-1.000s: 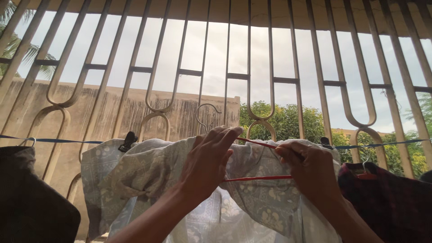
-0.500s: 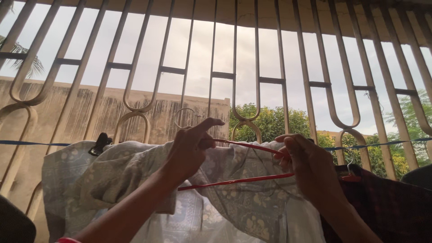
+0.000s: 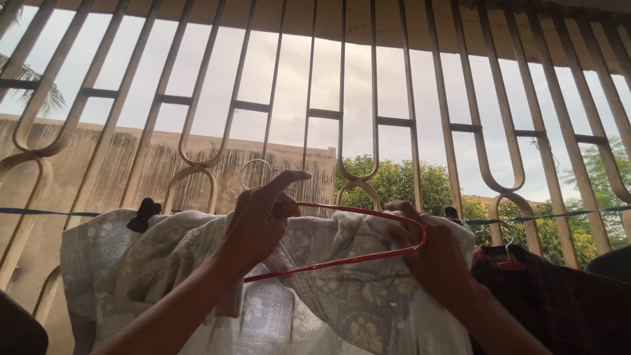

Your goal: The person hangs a light-colored patterned shirt on a clothesline using black clips and a red hanger. They smooth the fabric, attach clips to the shoulders, and adjust the hanger to secure the shirt for drying.

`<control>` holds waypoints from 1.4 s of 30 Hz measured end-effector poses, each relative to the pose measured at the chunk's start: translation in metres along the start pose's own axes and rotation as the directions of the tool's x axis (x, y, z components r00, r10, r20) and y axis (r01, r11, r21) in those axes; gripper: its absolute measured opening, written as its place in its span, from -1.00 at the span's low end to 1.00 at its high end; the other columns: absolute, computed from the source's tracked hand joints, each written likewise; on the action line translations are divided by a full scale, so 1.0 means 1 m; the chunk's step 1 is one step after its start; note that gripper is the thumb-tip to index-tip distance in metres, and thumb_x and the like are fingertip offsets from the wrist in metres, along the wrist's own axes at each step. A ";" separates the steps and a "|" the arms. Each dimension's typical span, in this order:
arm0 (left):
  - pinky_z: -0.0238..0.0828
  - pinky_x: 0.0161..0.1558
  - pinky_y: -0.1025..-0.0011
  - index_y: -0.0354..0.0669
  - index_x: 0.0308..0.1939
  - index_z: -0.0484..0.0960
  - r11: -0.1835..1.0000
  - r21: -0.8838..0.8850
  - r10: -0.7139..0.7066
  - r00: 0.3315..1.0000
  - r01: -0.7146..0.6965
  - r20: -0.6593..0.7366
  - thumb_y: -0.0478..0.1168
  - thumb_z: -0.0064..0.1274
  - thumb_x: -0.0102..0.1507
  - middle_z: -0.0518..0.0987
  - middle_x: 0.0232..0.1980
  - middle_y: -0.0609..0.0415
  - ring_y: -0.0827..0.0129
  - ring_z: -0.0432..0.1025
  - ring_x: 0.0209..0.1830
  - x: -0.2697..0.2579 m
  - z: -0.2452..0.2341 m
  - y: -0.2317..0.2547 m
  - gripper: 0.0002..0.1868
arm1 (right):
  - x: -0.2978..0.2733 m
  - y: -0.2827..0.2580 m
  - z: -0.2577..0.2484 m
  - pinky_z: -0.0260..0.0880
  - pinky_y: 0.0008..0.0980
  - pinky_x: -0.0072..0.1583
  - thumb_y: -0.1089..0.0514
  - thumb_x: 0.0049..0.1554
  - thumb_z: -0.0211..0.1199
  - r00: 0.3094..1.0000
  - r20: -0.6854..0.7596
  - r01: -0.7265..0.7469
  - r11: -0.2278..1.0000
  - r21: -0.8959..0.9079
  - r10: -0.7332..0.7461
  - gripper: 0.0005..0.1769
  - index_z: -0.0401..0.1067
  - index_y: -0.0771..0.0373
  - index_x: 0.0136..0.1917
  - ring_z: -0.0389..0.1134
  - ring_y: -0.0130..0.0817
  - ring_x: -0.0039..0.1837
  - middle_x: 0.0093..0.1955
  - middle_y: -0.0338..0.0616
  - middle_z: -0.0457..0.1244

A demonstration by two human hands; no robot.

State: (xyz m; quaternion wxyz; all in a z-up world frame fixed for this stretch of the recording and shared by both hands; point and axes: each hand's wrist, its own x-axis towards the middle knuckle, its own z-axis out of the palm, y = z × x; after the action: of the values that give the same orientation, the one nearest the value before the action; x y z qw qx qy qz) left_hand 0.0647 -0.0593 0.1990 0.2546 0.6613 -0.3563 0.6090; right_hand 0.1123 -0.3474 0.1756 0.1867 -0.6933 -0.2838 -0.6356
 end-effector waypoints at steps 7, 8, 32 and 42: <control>0.67 -0.05 0.33 0.13 0.33 0.46 1.000 0.021 0.015 0.999 -0.015 -0.029 -0.63 -0.09 0.07 0.76 -0.24 0.00 0.31 0.71 -0.17 -0.001 -0.003 -0.005 -0.20 | 0.016 0.035 -0.033 0.42 -0.12 -0.04 0.29 0.08 0.32 0.977 -0.109 -0.209 0.930 -0.303 0.184 -0.37 0.30 0.08 0.40 0.46 -0.13 -0.08 -0.13 0.01 0.38; 0.68 -0.04 0.33 0.14 0.34 0.46 1.000 0.012 0.012 1.000 -0.012 -0.029 -0.63 -0.10 0.06 0.76 -0.24 0.00 0.31 0.71 -0.16 0.000 -0.003 -0.005 -0.19 | 0.015 0.034 -0.032 0.41 -0.12 0.00 0.30 0.05 0.32 0.990 -0.104 -0.115 0.958 -0.261 0.091 -0.35 0.31 0.07 0.40 0.45 -0.14 -0.03 -0.10 -0.03 0.39; 0.71 -0.07 0.29 0.07 0.43 0.33 0.991 0.003 0.131 0.991 -0.131 -0.006 -0.58 -0.07 0.18 0.75 -0.25 -0.04 0.27 0.71 -0.21 0.008 -0.008 -0.003 -0.24 | 0.012 0.000 0.017 0.49 -0.23 -0.14 0.18 0.14 0.25 0.999 0.014 0.038 0.999 0.010 -0.038 -0.35 0.22 0.03 0.48 0.46 -0.28 -0.20 -0.26 -0.10 0.39; 0.74 -0.13 0.33 0.12 0.43 0.34 0.998 -0.013 0.061 0.993 -0.060 0.098 -0.62 -0.07 0.08 0.76 -0.29 0.00 0.33 0.71 -0.25 -0.001 -0.018 0.010 -0.14 | 0.004 0.016 0.035 0.54 -0.30 0.01 0.24 0.12 0.23 0.944 -0.112 0.314 0.949 0.019 -0.310 -0.41 0.27 0.03 0.42 0.49 -0.25 0.01 0.06 -0.07 0.42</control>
State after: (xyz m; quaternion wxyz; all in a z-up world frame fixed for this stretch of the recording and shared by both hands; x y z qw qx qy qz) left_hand 0.0458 -0.0519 0.1993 0.2213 0.6781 -0.3913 0.5815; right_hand 0.1493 -0.3371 0.1769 0.1117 -0.6008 -0.3911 -0.6882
